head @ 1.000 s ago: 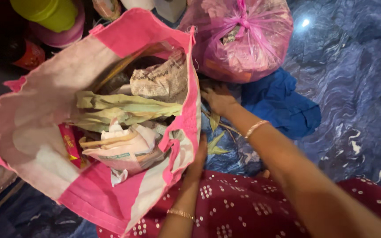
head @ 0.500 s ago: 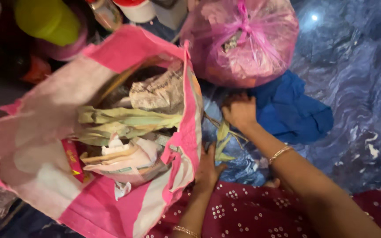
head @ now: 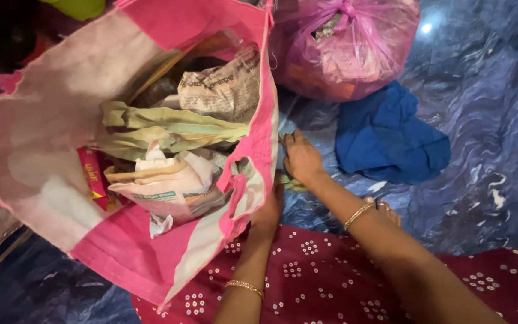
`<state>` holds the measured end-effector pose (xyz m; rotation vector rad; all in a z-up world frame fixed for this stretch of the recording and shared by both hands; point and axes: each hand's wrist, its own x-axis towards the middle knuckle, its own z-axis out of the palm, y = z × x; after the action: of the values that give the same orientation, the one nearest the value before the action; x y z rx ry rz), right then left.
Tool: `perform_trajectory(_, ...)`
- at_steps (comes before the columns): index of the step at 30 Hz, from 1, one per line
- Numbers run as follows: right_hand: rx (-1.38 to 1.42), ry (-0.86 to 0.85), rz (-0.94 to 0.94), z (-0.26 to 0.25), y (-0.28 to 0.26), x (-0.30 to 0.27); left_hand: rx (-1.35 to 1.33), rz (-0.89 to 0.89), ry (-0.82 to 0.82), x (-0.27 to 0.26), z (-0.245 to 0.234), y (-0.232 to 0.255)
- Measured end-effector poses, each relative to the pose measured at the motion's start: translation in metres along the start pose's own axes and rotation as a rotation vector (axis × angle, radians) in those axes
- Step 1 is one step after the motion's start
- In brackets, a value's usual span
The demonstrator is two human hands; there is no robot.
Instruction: The person sits on the floor and transfers various items, including paper-wrapped bundles and small packages, from a pink and white reusable tote bag into a pink plastic bag. They then tie the plastic bag closed.
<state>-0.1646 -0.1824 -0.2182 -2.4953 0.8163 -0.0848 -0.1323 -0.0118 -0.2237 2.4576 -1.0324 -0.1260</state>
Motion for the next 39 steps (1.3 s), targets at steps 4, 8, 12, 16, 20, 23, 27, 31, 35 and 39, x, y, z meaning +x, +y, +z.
perform_trajectory(4,-0.012,0.004,-0.045,0.001,0.035,0.013,-0.147,0.15,0.05,-0.007,0.028,-0.02)
perform_trajectory(8,0.085,-0.259,-0.158,-0.052,0.095,0.043,-0.107,0.074,-0.089,-0.009,0.051,-0.027)
perform_trajectory(12,-0.091,-0.369,-0.347,-0.139,0.1,0.046,0.041,0.053,-0.122,-0.002,0.028,-0.01)
perform_trajectory(16,-0.318,-0.355,-0.421,-0.246,0.059,0.026,-0.009,0.136,-0.017,0.003,-0.03,0.028)
perform_trajectory(20,-0.605,-0.239,-0.324,-0.357,-0.007,0.003,-0.401,0.233,0.073,0.0,-0.114,0.082)
perform_trajectory(23,-0.683,-0.049,-0.366,-0.401,-0.053,-0.016,-0.595,0.328,0.212,-0.019,-0.196,0.116)
perform_trajectory(27,-0.648,0.243,-0.602,-0.43,-0.098,-0.036,-0.763,0.31,0.386,-0.041,-0.286,0.123)
perform_trajectory(31,-0.573,0.444,-0.896,-0.442,-0.15,-0.031,-0.812,0.197,0.726,-0.029,-0.336,0.089)
perform_trajectory(35,-0.484,0.52,-1.218,-0.415,-0.218,-0.012,-1.217,-0.178,0.607,0.021,-0.363,0.028)
perform_trajectory(39,-0.375,0.454,-1.342,-0.349,-0.281,-0.006,-1.624,-0.281,0.48,0.053,-0.347,-0.008)
